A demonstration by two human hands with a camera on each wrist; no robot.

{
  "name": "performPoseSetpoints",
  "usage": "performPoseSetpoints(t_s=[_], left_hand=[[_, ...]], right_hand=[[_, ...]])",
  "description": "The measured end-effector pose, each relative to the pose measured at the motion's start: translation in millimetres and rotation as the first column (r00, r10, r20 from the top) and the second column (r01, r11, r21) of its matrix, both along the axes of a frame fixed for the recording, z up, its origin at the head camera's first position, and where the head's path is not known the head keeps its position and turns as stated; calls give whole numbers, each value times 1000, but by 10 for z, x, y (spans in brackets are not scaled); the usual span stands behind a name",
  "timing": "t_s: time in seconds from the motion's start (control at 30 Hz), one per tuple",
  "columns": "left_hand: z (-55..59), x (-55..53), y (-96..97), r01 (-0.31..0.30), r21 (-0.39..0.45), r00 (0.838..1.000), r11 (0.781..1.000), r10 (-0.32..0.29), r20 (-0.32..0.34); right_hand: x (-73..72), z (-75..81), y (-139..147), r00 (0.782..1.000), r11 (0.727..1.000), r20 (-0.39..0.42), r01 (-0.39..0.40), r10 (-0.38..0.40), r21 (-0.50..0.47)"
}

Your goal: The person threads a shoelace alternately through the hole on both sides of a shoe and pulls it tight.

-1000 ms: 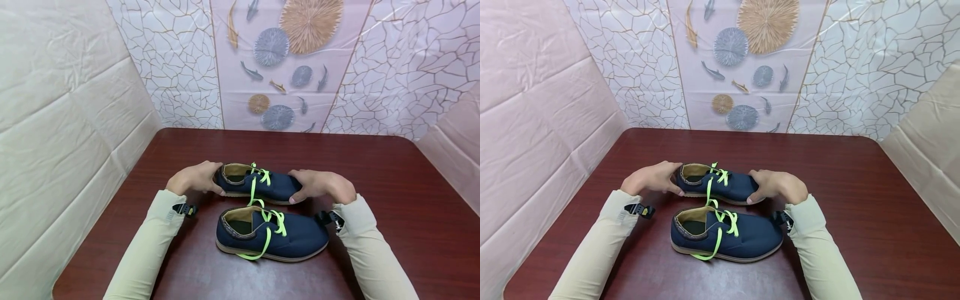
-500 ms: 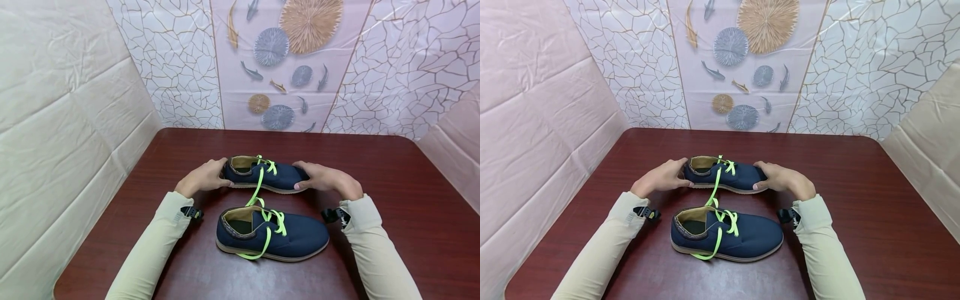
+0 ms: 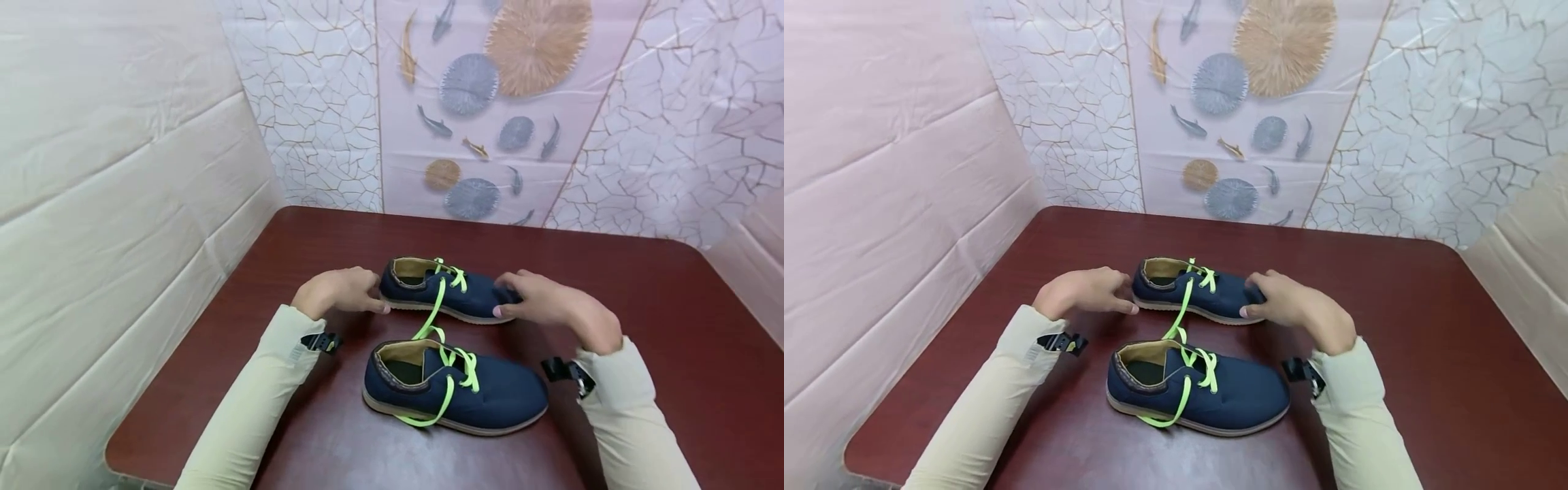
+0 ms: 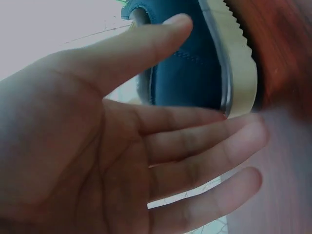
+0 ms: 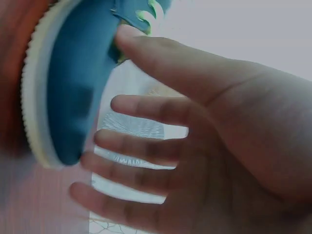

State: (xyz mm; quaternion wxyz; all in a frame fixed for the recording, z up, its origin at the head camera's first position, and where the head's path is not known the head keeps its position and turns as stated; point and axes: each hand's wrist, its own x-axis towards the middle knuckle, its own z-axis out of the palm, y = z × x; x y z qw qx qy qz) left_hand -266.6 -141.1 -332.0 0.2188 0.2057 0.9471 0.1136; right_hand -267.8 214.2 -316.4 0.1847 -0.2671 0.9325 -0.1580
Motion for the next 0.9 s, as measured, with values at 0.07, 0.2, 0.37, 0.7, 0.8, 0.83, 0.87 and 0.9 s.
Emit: performPoseSetpoints(t_s=[0.07, 0.2, 0.37, 0.7, 0.8, 0.83, 0.87, 0.9], left_hand=[[2, -5, 26, 49, -1, 999, 999, -49, -1], [-73, 68, -65, 147, 81, 989, 986, -149, 19], [-276, 338, -232, 255, 290, 946, 923, -300, 125], [-388, 937, -215, 215, 377, 961, 901, -265, 86], [-409, 1046, -205, 190, 347, 978, 919, -210, 20], [-425, 1068, -209, 183, 340, 981, 922, -196, 2], [-439, 1087, -214, 177, 336, 983, 925, -183, -12], [-459, 1099, -221, 172, 334, 984, 927, -175, -20]], right_hand=[[102, -41, 67, 999, 999, -44, 12, -14, -46], [308, -153, 115, 991, 984, -137, -36, 11, -177], [593, -296, 134, 989, 965, -128, -105, 76, -238], [1011, -468, 396, 989, 983, 106, -85, 103, -165], [1047, -497, 419, 986, 987, 149, -47, 70, -151], [1049, -508, 418, 985, 986, 156, -45, 71, -162], [1051, -519, 414, 983, 985, 172, -36, 66, -172], [1053, -533, 410, 982, 982, 176, -40, 73, -185]])
